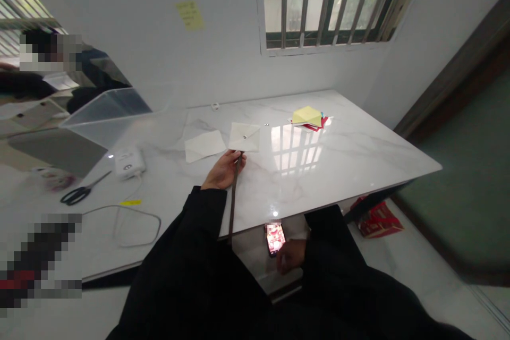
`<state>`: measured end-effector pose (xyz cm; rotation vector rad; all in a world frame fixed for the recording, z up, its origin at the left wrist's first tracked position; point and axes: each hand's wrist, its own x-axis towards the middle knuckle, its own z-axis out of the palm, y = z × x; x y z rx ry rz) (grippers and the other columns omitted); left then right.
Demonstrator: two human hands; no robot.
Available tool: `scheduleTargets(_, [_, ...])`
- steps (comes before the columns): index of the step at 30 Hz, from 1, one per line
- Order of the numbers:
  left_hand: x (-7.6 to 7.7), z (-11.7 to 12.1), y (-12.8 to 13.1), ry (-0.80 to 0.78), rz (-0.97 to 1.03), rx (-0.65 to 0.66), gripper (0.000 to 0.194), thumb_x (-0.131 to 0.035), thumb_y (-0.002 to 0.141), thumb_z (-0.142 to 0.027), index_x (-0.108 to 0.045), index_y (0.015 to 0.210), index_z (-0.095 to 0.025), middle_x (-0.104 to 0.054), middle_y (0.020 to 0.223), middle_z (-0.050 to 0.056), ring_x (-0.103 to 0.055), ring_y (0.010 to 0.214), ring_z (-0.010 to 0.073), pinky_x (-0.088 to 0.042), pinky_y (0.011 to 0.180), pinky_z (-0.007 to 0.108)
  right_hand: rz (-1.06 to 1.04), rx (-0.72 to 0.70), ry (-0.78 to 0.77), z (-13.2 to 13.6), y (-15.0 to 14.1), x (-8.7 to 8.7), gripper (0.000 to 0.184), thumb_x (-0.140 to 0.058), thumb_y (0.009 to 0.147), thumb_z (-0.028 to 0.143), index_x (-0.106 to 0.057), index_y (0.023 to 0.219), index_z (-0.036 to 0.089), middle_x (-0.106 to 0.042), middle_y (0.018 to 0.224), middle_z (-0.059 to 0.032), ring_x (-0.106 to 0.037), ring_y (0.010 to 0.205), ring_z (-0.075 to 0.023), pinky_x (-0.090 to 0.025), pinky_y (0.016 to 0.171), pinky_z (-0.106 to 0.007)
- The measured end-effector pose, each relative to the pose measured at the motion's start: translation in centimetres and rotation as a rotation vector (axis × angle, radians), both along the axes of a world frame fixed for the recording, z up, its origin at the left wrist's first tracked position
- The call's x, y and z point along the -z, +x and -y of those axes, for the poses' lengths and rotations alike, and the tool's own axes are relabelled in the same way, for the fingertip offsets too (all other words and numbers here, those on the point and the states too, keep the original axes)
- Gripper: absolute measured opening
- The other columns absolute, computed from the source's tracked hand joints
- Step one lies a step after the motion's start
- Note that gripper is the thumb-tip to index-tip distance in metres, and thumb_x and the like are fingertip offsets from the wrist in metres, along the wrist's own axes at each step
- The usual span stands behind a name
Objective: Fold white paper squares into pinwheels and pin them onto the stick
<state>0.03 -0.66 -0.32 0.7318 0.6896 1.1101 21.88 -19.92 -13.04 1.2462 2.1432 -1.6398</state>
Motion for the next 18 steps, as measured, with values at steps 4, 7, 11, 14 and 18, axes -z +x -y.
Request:
scheduleTargets(4, [-0.1, -0.4, 0.5, 0.027, -0.052, -0.020, 0.013, -0.077, 0.080, -0.007, -0.067, 0.083, -0.015, -0.068, 0.082, 0.002, -0.069, 0.077, 0.0115, -0.060, 0.071, 0.019, -0.395, -0.309, -0.213, 0.4, 1.8, -6.3, 0.038, -0.079, 0.084, 0.042, -0.073, 0.116, 0.021, -0.054, 0.060, 0.0072, -0.048, 0.054, -0.0085, -0.036, 0.054, -0.021])
scheduleTargets(7, [-0.2, -0.8, 0.9, 0.063, -0.054, -0.060, 0.012, -0.078, 0.080, -0.009, -0.069, 0.086, -0.015, -0.068, 0.083, 0.001, -0.068, 0.074, 0.0101, -0.059, 0.068, 0.018, -0.644, -0.209, -0.117, -2.4, 4.5, -12.8, 0.046, -0.076, 0.087, 0.049, -0.071, 0.119, 0.016, -0.051, 0.065, 0.0062, -0.043, 0.057, -0.0074, -0.032, 0.054, -0.022])
scheduleTargets(11, [-0.2, -1.6, 1.1, 0.092, -0.055, -0.107, 0.015, -0.079, 0.079, -0.011, -0.069, 0.089, -0.016, -0.069, 0.085, 0.000, -0.067, 0.073, 0.0093, -0.057, 0.065, 0.017, -0.800, 0.252, 0.162, -10.8, 6.0, -16.1, 0.033, -0.072, 0.090, 0.049, -0.068, 0.103, 0.019, -0.034, 0.059, 0.0078, -0.025, 0.053, -0.0090, -0.019, 0.051, -0.027])
scheduleTargets(14, [-0.1, -2.1, 1.0, 0.086, -0.064, -0.123, 0.015, -0.079, 0.079, -0.010, -0.069, 0.088, -0.015, -0.069, 0.086, 0.001, -0.066, 0.072, 0.0085, -0.056, 0.065, 0.016, -0.859, 0.682, 0.311, -17.5, 4.9, -14.7, 0.030, -0.066, 0.090, 0.050, -0.063, 0.102, 0.023, -0.028, 0.059, 0.0066, -0.023, 0.054, -0.0128, -0.020, 0.052, -0.031])
scheduleTargets(18, [-0.1, -2.2, 0.6, 0.049, -0.052, -0.119, 0.015, -0.076, 0.078, -0.007, -0.071, 0.090, -0.014, -0.070, 0.090, 0.003, -0.065, 0.076, 0.0083, -0.057, 0.071, 0.014, -0.592, 0.798, 0.477, -23.2, 2.9, -13.0, 0.024, -0.065, 0.089, 0.048, -0.063, 0.100, 0.027, -0.038, 0.059, 0.0033, -0.034, 0.057, -0.0169, -0.026, 0.053, -0.032])
